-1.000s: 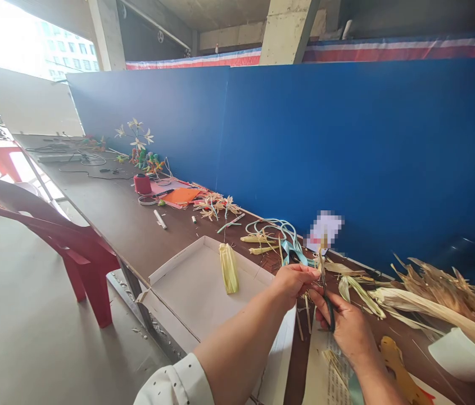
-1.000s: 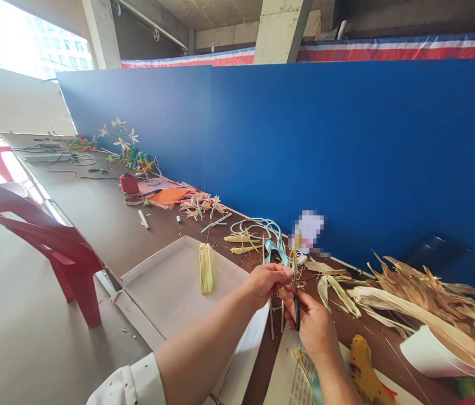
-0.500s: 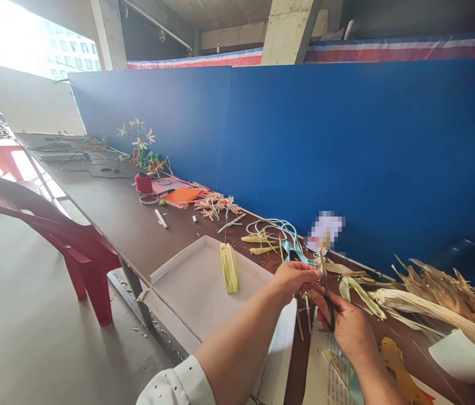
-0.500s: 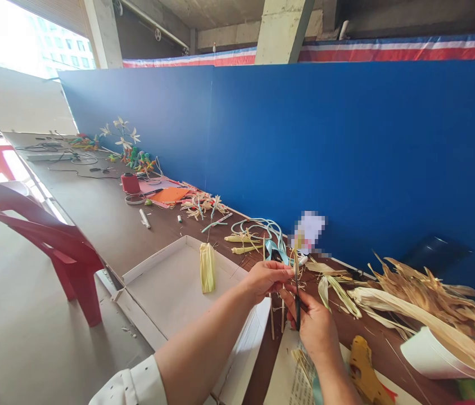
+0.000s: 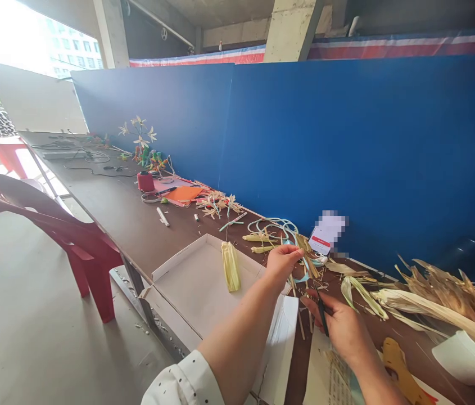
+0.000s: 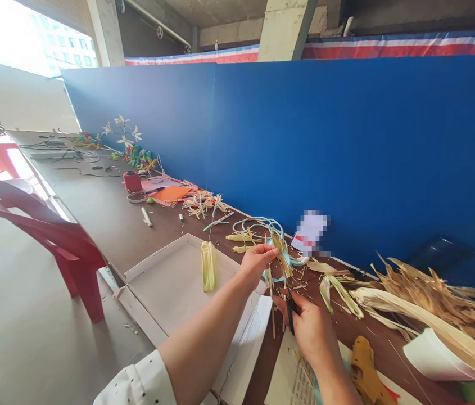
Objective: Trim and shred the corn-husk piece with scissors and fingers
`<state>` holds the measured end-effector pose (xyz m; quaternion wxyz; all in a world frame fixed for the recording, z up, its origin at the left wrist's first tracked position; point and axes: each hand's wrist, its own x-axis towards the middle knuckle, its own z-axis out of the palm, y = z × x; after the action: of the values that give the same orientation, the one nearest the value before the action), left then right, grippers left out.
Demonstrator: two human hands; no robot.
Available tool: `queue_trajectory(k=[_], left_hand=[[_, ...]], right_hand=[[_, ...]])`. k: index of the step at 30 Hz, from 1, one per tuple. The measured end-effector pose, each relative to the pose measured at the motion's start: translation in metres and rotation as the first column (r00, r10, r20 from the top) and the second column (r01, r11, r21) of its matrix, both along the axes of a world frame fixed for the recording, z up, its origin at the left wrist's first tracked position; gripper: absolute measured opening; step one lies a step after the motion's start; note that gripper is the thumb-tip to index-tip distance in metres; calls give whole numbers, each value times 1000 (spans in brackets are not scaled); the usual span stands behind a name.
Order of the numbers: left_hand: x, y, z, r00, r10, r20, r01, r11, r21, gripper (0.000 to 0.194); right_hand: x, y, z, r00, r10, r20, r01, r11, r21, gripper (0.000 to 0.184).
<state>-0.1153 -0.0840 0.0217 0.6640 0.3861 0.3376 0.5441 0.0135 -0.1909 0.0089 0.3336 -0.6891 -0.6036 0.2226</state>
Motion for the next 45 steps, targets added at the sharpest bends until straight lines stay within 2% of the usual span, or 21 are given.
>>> queue_trajectory(k=[5,11,16,21,26,35,39,42,45], left_hand=[[0,1,-2,1000,-4,27,5,1000,-15,36],[-1,-1,2,1000,20,16,-20,1000,-23,32],[-3,-2,4,999,38,-22,-39,999,-24,29],[0,2,-1,999,35,-8,-35,999,1,25],[3,5,-4,999,39,-20,-38,999,18,21],[4,1,0,998,-13,-59,14,1000,16,17],[4,-3,4,996,-77,-38,76,997,-18,21],[4,-6,8,997,-70,-33,69,997,-38,15],[2,-7,10,998,-54,-33,52,998,-46,13]], right_hand=[[-3,-1,2,999,-19,-30,19,1000,5,43],[-2,-2,3,999,-11,-39,10,1000,-13,42],[0,-2,4,1000,-3,-31,1,998,-63,41],[1,-2,4,999,-47,2,47,992,-121,40],[1,-1,2,997,-52,-63,47,997,-68,38],[-5,0,3,987,-62,-150,61,998,-15,42],[-6,0,7,981,-77,-179,66,996,-68,42],[-6,-1,11,978,-91,-190,69,990,-120,44],[-8,-3,15,978,-93,-187,77,993,-90,40]])
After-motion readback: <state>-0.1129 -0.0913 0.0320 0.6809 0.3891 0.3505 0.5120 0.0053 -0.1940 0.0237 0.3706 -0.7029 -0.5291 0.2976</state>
